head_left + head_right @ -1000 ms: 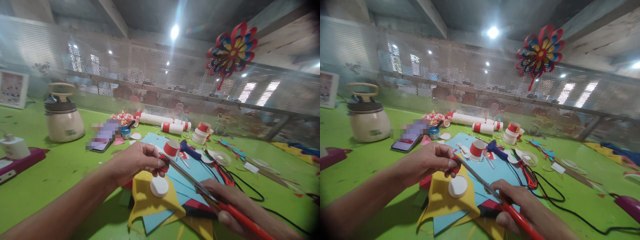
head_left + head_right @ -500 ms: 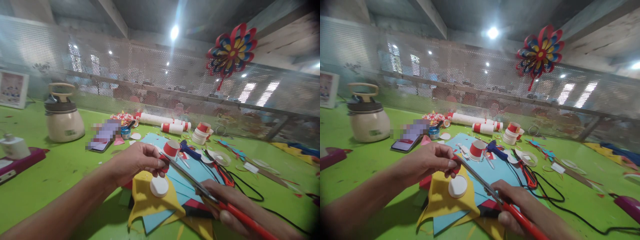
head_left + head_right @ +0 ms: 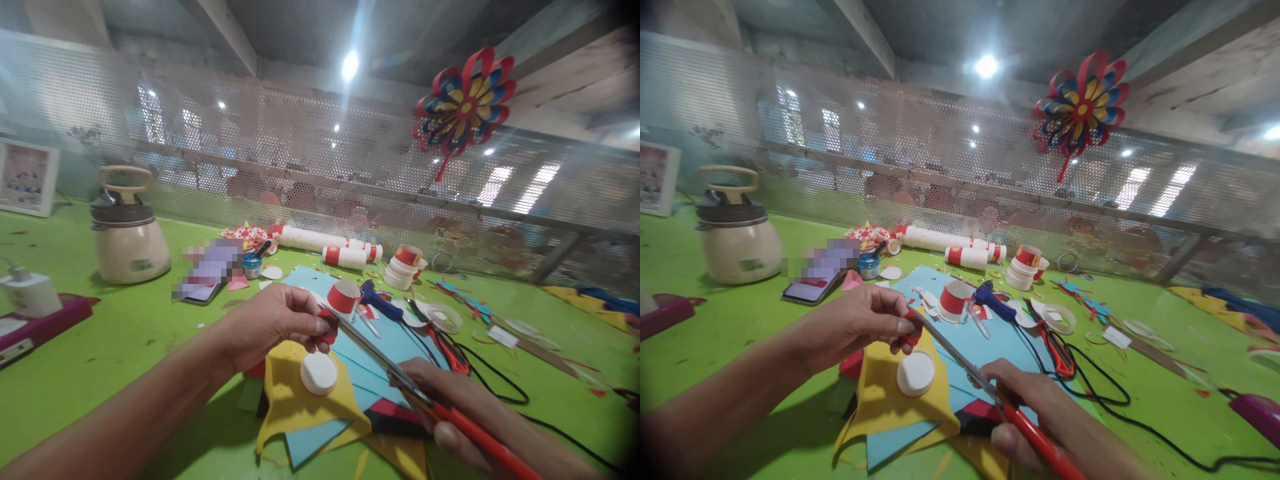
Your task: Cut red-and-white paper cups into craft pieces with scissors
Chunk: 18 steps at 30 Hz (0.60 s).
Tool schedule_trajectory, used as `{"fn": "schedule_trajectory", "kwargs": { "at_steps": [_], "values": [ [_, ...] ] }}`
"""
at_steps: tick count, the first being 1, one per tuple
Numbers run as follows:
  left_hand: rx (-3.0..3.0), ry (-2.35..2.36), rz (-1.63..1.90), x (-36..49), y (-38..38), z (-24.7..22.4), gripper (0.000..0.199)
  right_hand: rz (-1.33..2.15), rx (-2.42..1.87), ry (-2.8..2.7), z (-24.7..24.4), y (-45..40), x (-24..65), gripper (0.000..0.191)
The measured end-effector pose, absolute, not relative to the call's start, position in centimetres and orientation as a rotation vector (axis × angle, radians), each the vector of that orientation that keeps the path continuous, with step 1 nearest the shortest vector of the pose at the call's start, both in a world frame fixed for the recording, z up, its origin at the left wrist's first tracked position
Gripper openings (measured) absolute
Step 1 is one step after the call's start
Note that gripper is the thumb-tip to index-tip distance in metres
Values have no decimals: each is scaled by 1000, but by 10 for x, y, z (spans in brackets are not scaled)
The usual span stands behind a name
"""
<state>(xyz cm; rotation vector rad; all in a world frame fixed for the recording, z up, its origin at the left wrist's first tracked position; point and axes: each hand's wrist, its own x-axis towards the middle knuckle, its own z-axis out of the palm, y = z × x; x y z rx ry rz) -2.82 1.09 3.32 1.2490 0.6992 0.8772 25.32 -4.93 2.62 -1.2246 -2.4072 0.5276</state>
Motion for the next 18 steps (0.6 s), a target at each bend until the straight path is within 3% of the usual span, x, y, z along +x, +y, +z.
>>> {"fn": "schedule_trajectory", "kwargs": {
  "at_steps": [18],
  "values": [
    [1251,698,864,-29,12,33,16,482,-1148,-2427,30,-45,240,29]
  ]
}}
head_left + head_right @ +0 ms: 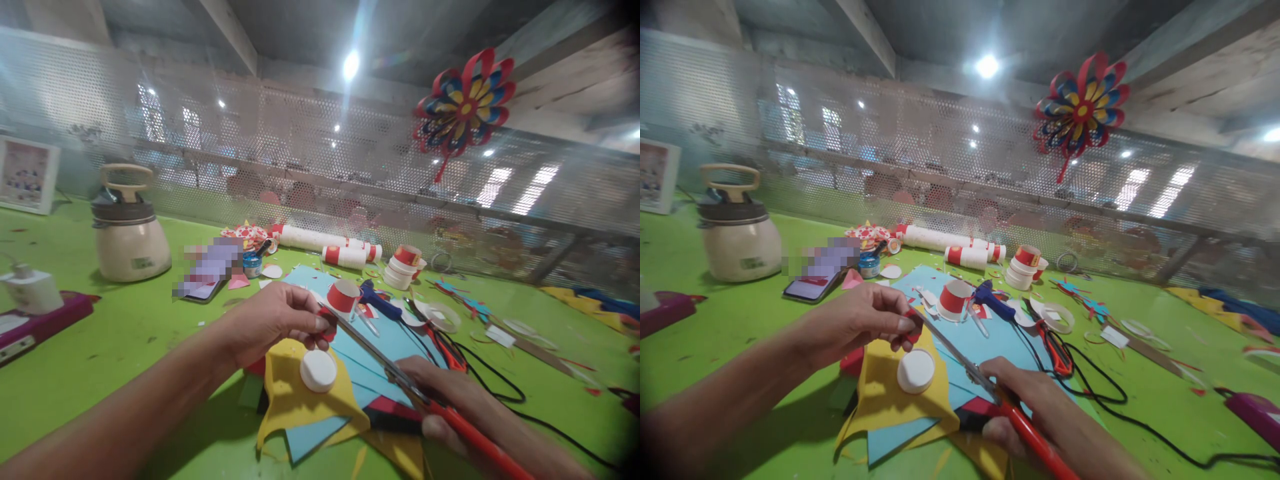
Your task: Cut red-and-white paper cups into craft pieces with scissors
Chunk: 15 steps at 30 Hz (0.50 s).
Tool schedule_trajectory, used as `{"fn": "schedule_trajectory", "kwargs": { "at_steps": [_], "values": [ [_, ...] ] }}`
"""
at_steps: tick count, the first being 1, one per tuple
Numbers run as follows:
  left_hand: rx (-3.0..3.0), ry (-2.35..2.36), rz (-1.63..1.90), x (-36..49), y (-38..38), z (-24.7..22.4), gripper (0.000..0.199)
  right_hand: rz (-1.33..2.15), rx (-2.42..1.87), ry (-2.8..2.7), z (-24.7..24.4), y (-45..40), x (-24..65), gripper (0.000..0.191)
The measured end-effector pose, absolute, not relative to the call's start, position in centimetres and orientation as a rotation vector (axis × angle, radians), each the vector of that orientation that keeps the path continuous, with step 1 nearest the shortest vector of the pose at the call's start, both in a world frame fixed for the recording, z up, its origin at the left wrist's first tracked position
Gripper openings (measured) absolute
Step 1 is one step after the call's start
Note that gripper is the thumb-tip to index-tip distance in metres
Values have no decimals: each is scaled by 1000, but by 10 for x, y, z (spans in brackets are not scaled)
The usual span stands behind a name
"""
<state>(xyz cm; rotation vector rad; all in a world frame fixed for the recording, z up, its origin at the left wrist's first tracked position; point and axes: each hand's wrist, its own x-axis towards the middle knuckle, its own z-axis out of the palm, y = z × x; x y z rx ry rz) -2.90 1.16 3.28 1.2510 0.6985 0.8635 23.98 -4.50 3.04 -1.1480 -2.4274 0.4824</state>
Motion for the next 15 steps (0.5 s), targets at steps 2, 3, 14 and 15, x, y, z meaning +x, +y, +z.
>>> {"fn": "schedule_trajectory", "kwargs": {
  "at_steps": [2,3,14,15],
  "values": [
    [1250,698,861,-29,12,33,15,481,-1188,-2424,29,-45,241,31],
    [1251,697,860,-29,12,33,15,479,-1202,-2433,28,-45,242,31],
    [1229,651,865,-31,13,31,13,478,-1248,-2464,19,-43,246,34],
    [1226,651,863,-31,13,31,13,478,-1251,-2451,19,-43,245,34]
  ]
}}
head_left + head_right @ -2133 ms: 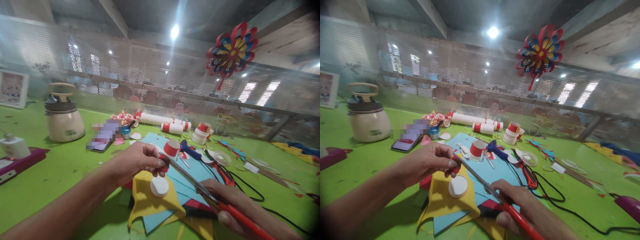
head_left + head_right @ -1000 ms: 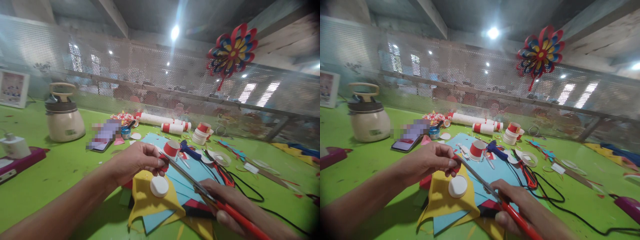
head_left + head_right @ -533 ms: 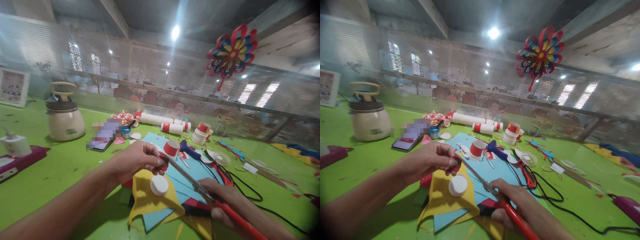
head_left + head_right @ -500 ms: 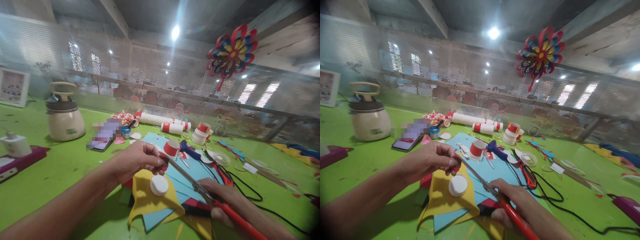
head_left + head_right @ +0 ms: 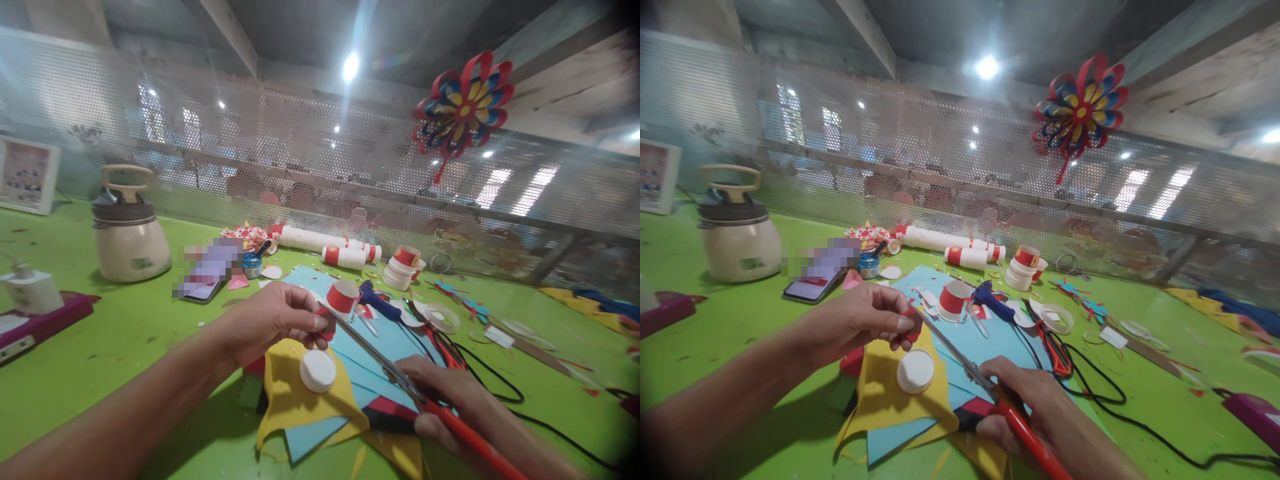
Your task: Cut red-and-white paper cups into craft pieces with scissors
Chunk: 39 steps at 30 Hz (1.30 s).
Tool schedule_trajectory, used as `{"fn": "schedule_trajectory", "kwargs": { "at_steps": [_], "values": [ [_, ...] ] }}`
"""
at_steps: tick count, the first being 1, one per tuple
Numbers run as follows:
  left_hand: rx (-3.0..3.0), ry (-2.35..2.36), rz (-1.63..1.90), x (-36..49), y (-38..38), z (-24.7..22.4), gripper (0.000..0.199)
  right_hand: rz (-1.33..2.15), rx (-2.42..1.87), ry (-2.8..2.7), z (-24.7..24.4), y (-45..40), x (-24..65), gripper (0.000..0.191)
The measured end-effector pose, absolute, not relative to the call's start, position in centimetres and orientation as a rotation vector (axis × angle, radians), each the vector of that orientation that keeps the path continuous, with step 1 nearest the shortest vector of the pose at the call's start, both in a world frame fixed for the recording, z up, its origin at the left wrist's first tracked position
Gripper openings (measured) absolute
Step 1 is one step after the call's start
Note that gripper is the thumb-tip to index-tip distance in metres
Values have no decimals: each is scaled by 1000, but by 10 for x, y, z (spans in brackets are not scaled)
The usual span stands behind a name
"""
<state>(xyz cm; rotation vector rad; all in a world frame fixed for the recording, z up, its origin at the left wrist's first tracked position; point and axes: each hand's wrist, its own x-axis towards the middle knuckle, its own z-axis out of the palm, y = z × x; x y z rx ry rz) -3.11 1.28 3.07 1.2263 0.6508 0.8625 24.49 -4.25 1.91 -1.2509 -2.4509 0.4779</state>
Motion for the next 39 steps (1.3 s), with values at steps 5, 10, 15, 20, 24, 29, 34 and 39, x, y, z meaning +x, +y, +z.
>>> {"fn": "schedule_trajectory", "kwargs": {
  "at_steps": [5,10,15,20,24,29,34,39],
  "values": [
    [1253,655,843,-31,13,30,13,374,-1207,-2365,14,-38,241,29],
    [1325,669,766,-26,9,27,13,282,-1247,-2091,13,-33,232,18],
    [1445,695,574,-15,4,19,11,609,-1135,-2062,24,-36,220,9],
    [1488,677,449,-6,0,17,4,692,-1163,-2071,29,-41,192,14],
    [1565,674,441,-7,-2,21,3,1014,-1091,-1956,21,-43,176,24],
    [1529,643,461,-10,0,18,3,951,-913,-1882,14,-41,175,25],
    [1412,677,551,-6,0,12,6,800,-956,-1885,12,-39,179,24],
    [1126,569,693,3,-5,11,5,760,-932,-1742,9,-36,183,27]
  ]
}}
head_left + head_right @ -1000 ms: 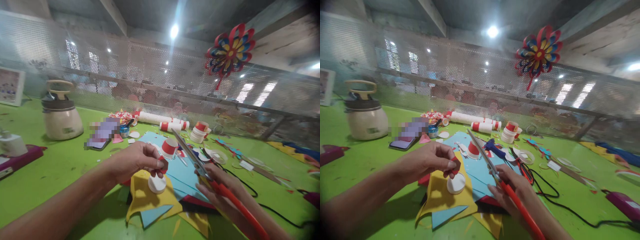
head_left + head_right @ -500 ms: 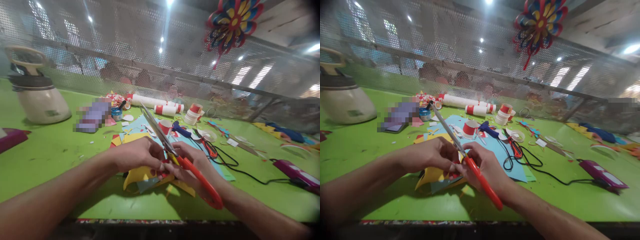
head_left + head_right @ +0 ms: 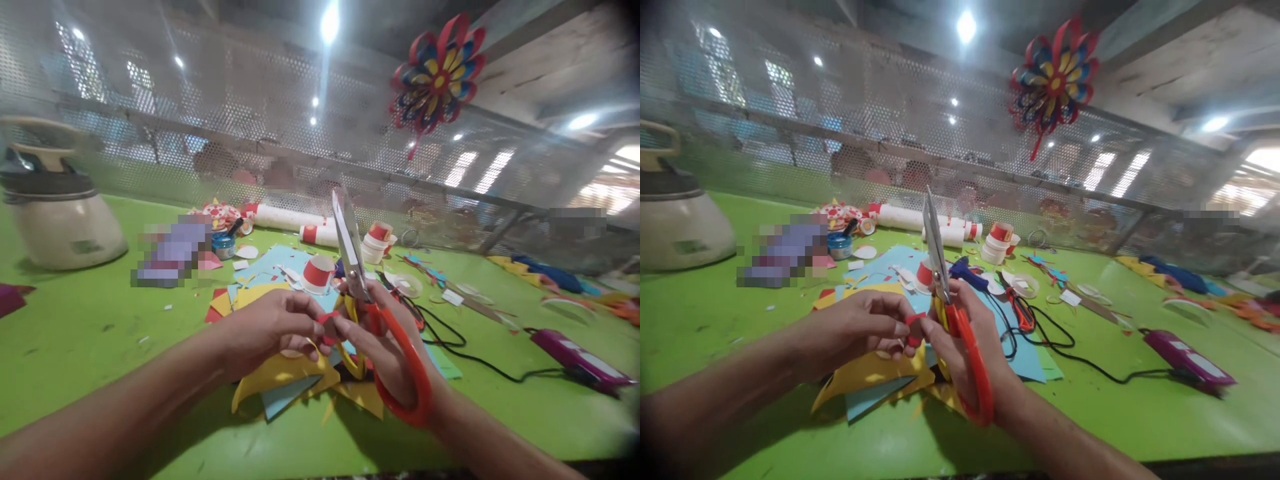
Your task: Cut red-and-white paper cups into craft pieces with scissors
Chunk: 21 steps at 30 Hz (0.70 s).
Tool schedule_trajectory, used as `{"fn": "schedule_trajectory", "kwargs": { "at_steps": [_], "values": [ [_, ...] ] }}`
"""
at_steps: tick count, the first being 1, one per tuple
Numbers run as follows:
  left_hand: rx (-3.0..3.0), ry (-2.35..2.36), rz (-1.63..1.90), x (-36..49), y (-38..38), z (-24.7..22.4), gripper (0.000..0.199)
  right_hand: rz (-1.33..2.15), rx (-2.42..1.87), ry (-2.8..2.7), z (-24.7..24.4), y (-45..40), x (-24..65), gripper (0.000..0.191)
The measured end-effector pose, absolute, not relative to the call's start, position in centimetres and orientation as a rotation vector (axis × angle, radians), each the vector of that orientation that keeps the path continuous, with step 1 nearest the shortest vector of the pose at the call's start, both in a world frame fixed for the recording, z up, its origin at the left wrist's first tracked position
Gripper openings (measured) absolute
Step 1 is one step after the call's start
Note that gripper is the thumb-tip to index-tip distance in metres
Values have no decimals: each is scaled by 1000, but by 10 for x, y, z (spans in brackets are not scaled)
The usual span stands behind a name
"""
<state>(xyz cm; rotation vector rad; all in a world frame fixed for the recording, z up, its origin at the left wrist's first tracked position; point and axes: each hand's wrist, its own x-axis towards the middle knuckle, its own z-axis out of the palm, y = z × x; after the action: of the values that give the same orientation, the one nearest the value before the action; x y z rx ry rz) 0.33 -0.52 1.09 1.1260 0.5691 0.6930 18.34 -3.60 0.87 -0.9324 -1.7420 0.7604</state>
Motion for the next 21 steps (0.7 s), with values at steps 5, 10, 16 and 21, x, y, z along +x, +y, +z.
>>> {"fn": "schedule_trajectory", "kwargs": {
  "at_steps": [5,10,16,21],
  "values": [
    [992,476,812,9,-14,9,6,641,-937,-1638,13,-38,179,23],
    [992,520,867,13,-20,10,11,492,-866,-1571,16,-42,163,19],
    [1052,559,905,15,-17,7,18,475,-871,-1530,11,-45,155,17],
    [1090,584,908,14,-15,6,21,580,-926,-1546,12,-45,157,18]
  ]
}}
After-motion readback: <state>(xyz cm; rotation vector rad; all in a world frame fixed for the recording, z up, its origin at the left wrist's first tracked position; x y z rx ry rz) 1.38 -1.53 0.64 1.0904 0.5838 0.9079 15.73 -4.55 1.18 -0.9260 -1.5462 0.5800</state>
